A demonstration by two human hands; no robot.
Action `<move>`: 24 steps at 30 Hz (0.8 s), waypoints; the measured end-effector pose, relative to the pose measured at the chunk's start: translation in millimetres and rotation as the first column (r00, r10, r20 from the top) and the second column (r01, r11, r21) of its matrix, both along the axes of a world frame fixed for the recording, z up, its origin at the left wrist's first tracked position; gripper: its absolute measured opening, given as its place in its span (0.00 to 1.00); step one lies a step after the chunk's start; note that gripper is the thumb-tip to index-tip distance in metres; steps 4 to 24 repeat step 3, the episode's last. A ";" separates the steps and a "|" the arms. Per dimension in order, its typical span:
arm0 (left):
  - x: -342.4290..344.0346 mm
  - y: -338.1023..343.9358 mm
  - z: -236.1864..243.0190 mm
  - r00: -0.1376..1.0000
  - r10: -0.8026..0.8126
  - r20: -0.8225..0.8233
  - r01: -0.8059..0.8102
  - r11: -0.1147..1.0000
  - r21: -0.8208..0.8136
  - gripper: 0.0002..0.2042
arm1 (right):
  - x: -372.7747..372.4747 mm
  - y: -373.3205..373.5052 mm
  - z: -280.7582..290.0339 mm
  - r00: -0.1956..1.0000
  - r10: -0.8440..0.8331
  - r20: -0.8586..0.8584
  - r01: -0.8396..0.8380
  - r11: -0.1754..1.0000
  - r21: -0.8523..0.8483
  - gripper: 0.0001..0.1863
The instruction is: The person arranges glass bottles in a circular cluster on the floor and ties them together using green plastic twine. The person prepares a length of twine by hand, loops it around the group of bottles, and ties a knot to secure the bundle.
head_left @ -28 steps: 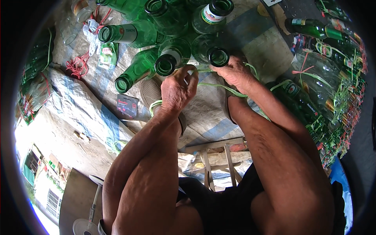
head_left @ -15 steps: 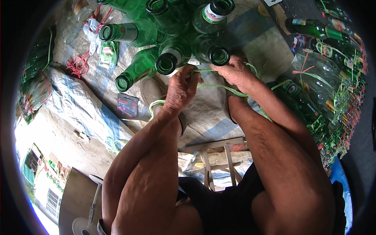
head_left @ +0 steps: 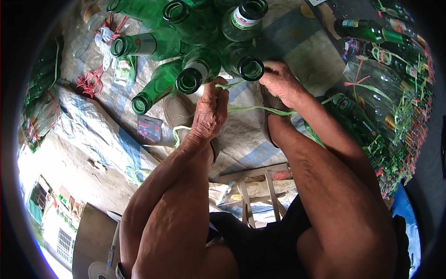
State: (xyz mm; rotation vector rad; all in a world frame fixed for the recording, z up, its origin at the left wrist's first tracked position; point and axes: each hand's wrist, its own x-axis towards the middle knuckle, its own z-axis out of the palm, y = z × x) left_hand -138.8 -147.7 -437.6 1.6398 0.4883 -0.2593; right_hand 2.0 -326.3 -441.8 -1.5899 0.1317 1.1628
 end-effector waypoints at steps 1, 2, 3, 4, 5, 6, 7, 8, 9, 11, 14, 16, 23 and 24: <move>-0.4 1.1 -0.1 1.000 -0.001 -0.001 0.001 1.000 0.000 0.17 | 0.9 -0.3 -0.2 1.000 -0.010 -0.021 0.010 1.000 0.008 0.13; -1.0 2.6 0.3 1.000 -0.019 -0.020 0.020 0.999 0.041 0.17 | 1.1 0.5 -0.7 1.000 -0.015 -0.007 0.015 1.000 0.017 0.14; 0.3 1.9 2.4 0.999 -0.038 -0.039 0.041 0.996 0.076 0.18 | 1.2 -0.5 -0.9 1.000 -0.022 0.008 0.022 1.000 0.022 0.14; 0.3 1.9 2.4 0.999 -0.038 -0.039 0.041 0.996 0.076 0.18 | 1.2 -0.5 -0.9 1.000 -0.022 0.008 0.022 1.000 0.022 0.14; 0.3 1.9 2.4 0.999 -0.038 -0.039 0.041 0.996 0.076 0.18 | 1.2 -0.5 -0.9 1.000 -0.022 0.008 0.022 1.000 0.022 0.14; 0.3 1.9 2.4 0.999 -0.038 -0.039 0.041 0.996 0.076 0.18 | 1.2 -0.5 -0.9 1.000 -0.022 0.008 0.022 1.000 0.022 0.14; 0.3 1.9 2.4 0.999 -0.038 -0.039 0.041 0.996 0.076 0.18 | 1.2 -0.5 -0.9 1.000 -0.022 0.008 0.022 1.000 0.022 0.14; 0.3 1.9 2.4 0.999 -0.038 -0.039 0.041 0.996 0.076 0.18 | 1.2 -0.5 -0.9 1.000 -0.022 0.008 0.022 1.000 0.022 0.14; 0.3 1.9 2.4 0.999 -0.038 -0.039 0.041 0.996 0.076 0.18 | 1.2 -0.5 -0.9 1.000 -0.022 0.008 0.022 1.000 0.022 0.14; 0.3 1.9 2.4 0.999 -0.038 -0.039 0.041 0.996 0.076 0.18 | 1.2 -0.5 -0.9 1.000 -0.022 0.008 0.022 1.000 0.022 0.14; 0.3 1.9 2.4 0.999 -0.038 -0.039 0.041 0.996 0.076 0.18 | 1.2 -0.5 -0.9 1.000 -0.022 0.008 0.022 1.000 0.022 0.14; 0.3 1.9 2.4 0.999 -0.038 -0.039 0.041 0.996 0.076 0.18 | 1.2 -0.5 -0.9 1.000 -0.022 0.008 0.022 1.000 0.022 0.14; 0.3 1.9 2.4 0.999 -0.038 -0.039 0.041 0.996 0.076 0.18 | 1.2 -0.5 -0.9 1.000 -0.022 0.008 0.022 1.000 0.022 0.14; 0.3 1.9 2.4 0.999 -0.038 -0.039 0.041 0.996 0.076 0.18 | 1.2 -0.5 -0.9 1.000 -0.022 0.008 0.022 1.000 0.022 0.14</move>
